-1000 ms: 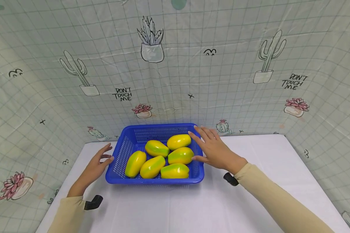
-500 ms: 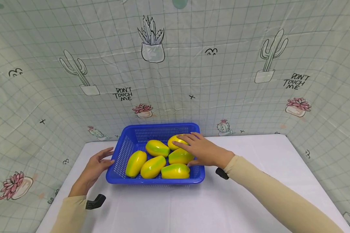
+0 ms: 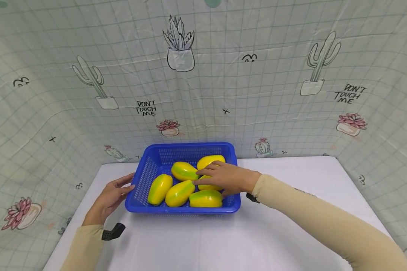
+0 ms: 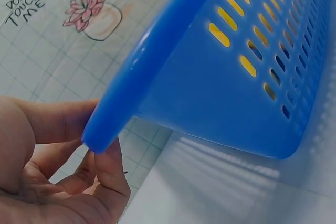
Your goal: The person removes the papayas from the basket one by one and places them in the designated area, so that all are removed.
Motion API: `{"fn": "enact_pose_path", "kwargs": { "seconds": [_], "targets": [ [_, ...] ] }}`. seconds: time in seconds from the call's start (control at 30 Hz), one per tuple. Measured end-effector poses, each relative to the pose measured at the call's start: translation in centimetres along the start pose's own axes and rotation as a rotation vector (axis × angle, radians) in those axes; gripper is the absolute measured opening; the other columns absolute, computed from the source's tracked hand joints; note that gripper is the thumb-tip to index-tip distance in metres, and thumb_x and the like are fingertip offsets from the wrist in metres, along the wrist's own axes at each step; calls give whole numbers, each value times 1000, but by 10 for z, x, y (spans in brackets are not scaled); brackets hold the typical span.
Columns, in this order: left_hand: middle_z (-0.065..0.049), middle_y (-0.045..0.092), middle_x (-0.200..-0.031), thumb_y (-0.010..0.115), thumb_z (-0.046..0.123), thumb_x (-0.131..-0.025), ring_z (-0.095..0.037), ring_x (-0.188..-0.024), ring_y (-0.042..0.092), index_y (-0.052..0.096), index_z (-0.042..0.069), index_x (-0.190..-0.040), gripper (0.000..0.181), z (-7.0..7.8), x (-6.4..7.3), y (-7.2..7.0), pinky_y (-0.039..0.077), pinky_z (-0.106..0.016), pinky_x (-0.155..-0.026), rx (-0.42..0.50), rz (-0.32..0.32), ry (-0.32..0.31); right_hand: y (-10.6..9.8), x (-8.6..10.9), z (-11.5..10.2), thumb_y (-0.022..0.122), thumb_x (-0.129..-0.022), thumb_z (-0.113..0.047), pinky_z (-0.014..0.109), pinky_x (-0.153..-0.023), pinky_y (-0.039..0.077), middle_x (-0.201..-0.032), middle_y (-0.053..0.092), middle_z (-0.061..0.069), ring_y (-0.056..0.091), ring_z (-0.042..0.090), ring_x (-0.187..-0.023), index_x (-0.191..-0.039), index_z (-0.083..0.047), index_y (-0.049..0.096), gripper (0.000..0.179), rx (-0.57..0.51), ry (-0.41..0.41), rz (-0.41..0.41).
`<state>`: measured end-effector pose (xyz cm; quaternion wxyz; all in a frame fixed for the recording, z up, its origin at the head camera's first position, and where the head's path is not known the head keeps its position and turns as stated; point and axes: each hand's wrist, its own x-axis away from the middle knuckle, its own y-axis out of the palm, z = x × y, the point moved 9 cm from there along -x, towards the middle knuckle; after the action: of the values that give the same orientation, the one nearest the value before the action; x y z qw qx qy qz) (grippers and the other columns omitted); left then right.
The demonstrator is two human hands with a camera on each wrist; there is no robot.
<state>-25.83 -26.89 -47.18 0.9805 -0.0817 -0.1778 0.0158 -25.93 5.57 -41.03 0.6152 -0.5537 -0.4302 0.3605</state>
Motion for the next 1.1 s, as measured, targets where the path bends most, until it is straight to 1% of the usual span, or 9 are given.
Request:
{"fn": "enact_pose_path", "kwargs": {
  "seconds": [0.07,0.17,0.3,0.47,0.57,0.7,0.83,0.97,1.1],
  "targets": [
    [-25,38,-161,60,1,-106,-11,-104,63,41,1,-161,59,0,0,0,56,-15,-88,5,3,0,2,-5,-4,94,-82,-29,53,-122,38,-165,43,7,45,33,-148,-161,-25,46,93,42,-30,-22],
    [-25,38,-161,60,1,-105,-12,-104,63,41,1,-161,59,1,0,0,56,-15,-88,9,9,0,1,-11,-10,93,-83,-31,50,-121,40,-164,45,6,48,32,-146,-160,-26,47,90,104,-87,-28],
    [-25,39,-160,61,0,-105,-13,-104,63,42,1,-161,59,0,-1,0,56,-15,-87,12,18,-1,4,-17,-15,93,-84,-25,48,-121,41,-162,48,5,49,32,-145,-160,-28,48,88,155,-132,-53],
    [-26,41,-158,62,0,-104,-15,-104,63,43,2,-160,59,-1,0,0,56,-15,-86,10,33,-11,13,-24,-18,90,-86,-20,45,-123,39,-164,46,0,48,28,-147,-162,-34,45,89,213,-132,-128],
    [-25,42,-158,62,1,-104,-16,-105,62,44,3,-160,59,-2,1,-1,56,-15,-86,3,48,-18,17,-27,-20,90,-86,-20,43,-122,39,-164,45,-3,47,25,-146,-162,-37,44,90,236,-135,-151],
    [-25,42,-158,62,1,-105,-17,-107,62,44,4,-160,58,-3,1,-2,56,-15,-85,-4,58,-23,20,-29,-25,91,-86,-25,39,-121,40,-162,46,-5,48,22,-145,-162,-37,43,90,275,-161,-155],
    [-25,42,-158,61,0,-105,-16,-106,62,43,4,-160,58,-3,0,-2,55,-14,-84,-3,56,-20,23,-29,-29,89,-88,-26,39,-121,41,-160,49,-6,50,21,-143,-162,-38,43,88,295,-183,-153],
    [-25,41,-158,61,0,-105,-15,-104,62,43,3,-160,58,-3,1,-1,55,-15,-83,2,53,-18,26,-31,-32,88,-89,-21,40,-120,42,-160,50,-8,51,22,-142,-161,-41,44,86,302,-186,-168],
    [-25,42,-157,61,0,-105,-16,-104,62,44,3,-160,58,-3,1,-2,55,-15,-83,0,56,-21,31,-32,-34,86,-90,-18,38,-119,43,-161,49,-8,53,20,-140,-160,-46,43,86,333,-184,-199]
  ]
}}
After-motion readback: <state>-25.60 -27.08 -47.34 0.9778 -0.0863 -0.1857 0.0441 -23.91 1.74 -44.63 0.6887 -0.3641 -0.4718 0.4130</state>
